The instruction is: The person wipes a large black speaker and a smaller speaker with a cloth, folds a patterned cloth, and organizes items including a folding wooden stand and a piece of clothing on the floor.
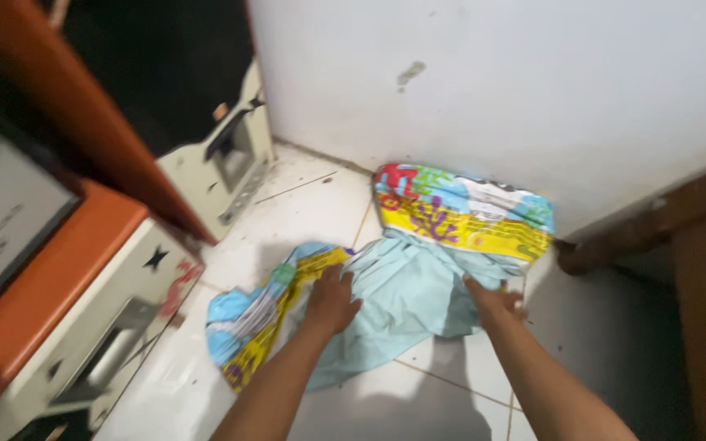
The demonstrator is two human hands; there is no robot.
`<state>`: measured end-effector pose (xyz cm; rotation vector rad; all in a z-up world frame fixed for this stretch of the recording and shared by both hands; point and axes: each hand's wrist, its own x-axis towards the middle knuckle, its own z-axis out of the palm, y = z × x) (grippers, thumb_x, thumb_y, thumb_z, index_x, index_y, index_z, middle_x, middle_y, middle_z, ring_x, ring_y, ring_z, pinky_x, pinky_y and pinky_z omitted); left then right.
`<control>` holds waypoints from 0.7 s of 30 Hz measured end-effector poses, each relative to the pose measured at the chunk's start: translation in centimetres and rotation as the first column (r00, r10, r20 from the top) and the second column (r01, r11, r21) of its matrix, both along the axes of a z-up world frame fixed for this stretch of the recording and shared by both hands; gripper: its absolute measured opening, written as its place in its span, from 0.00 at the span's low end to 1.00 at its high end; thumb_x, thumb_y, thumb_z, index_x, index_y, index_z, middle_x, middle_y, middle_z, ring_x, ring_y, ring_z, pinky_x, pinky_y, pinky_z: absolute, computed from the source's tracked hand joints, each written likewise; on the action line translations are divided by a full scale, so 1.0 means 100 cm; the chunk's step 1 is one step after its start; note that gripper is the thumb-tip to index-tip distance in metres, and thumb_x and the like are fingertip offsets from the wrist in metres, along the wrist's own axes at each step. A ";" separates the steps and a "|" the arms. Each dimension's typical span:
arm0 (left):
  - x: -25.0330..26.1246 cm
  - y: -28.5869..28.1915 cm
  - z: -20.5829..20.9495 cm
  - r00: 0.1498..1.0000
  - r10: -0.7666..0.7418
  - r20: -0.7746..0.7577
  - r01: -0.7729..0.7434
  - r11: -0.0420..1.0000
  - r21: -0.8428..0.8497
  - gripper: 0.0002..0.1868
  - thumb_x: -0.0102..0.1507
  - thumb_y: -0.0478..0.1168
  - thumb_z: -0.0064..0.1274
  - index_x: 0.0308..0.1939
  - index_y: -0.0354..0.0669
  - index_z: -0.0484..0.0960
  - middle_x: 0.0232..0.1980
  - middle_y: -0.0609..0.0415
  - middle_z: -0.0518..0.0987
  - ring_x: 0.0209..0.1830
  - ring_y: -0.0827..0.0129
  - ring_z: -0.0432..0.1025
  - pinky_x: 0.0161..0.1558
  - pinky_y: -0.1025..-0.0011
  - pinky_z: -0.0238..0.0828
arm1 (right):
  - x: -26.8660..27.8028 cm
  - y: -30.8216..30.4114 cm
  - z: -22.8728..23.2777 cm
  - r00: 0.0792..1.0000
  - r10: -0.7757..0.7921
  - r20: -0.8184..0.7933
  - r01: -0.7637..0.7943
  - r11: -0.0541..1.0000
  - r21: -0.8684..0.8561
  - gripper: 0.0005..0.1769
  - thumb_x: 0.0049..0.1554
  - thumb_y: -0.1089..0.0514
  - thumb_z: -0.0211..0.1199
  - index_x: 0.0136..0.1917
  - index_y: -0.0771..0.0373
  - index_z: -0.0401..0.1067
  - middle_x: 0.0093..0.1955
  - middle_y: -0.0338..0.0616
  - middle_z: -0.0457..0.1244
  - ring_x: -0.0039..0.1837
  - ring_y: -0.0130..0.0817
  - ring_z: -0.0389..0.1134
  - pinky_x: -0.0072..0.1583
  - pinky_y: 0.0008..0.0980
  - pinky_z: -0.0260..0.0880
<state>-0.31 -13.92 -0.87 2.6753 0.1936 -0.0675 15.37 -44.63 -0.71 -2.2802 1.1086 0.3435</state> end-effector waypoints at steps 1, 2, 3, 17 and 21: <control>0.016 -0.008 -0.006 1.000 0.006 0.008 -0.005 1.000 -0.014 0.37 0.59 0.53 0.61 0.65 0.38 0.67 0.74 0.38 0.61 0.75 0.43 0.54 0.68 0.48 0.54 | -0.003 -0.006 -0.008 0.994 -0.079 -0.079 0.090 0.985 0.149 0.83 0.40 0.26 0.79 0.83 0.64 0.26 0.81 0.69 0.43 0.77 0.68 0.49 0.70 0.71 0.50; 0.034 -0.016 -0.012 1.000 0.012 0.018 -0.012 0.999 -0.030 0.40 0.58 0.54 0.62 0.67 0.38 0.64 0.75 0.38 0.59 0.75 0.42 0.52 0.68 0.45 0.52 | -0.004 -0.013 -0.015 0.977 -0.141 -0.162 0.183 0.940 0.287 0.88 0.41 0.25 0.78 0.85 0.63 0.18 0.80 0.69 0.45 0.78 0.69 0.51 0.71 0.78 0.49; 0.049 -0.022 -0.018 0.999 0.019 0.029 -0.017 0.999 -0.047 0.44 0.58 0.55 0.63 0.70 0.38 0.60 0.75 0.37 0.57 0.76 0.41 0.50 0.68 0.43 0.50 | -0.007 -0.023 -0.020 0.980 -0.035 -0.196 0.112 0.912 0.396 0.79 0.38 0.22 0.73 0.83 0.61 0.35 0.82 0.61 0.48 0.80 0.65 0.51 0.72 0.79 0.50; 0.073 -0.051 0.005 0.991 -0.038 -0.125 0.037 0.999 -0.009 0.49 0.59 0.57 0.59 0.80 0.62 0.50 0.83 0.40 0.40 0.81 0.38 0.37 0.74 0.38 0.41 | 0.050 -0.056 -0.060 0.792 -0.180 0.584 -0.107 0.900 0.423 0.73 0.41 0.36 0.81 0.79 0.74 0.41 0.73 0.62 0.57 0.71 0.47 0.62 0.69 0.40 0.64; 0.068 -0.069 0.030 0.965 -0.125 -0.228 0.125 0.992 -0.013 0.43 0.60 0.60 0.57 0.78 0.72 0.56 0.84 0.47 0.39 0.83 0.40 0.33 0.75 0.35 0.32 | 0.069 -0.050 -0.031 0.817 -0.294 0.497 -0.025 0.842 0.539 0.68 0.43 0.38 0.80 0.79 0.70 0.44 0.73 0.57 0.56 0.71 0.46 0.61 0.68 0.42 0.63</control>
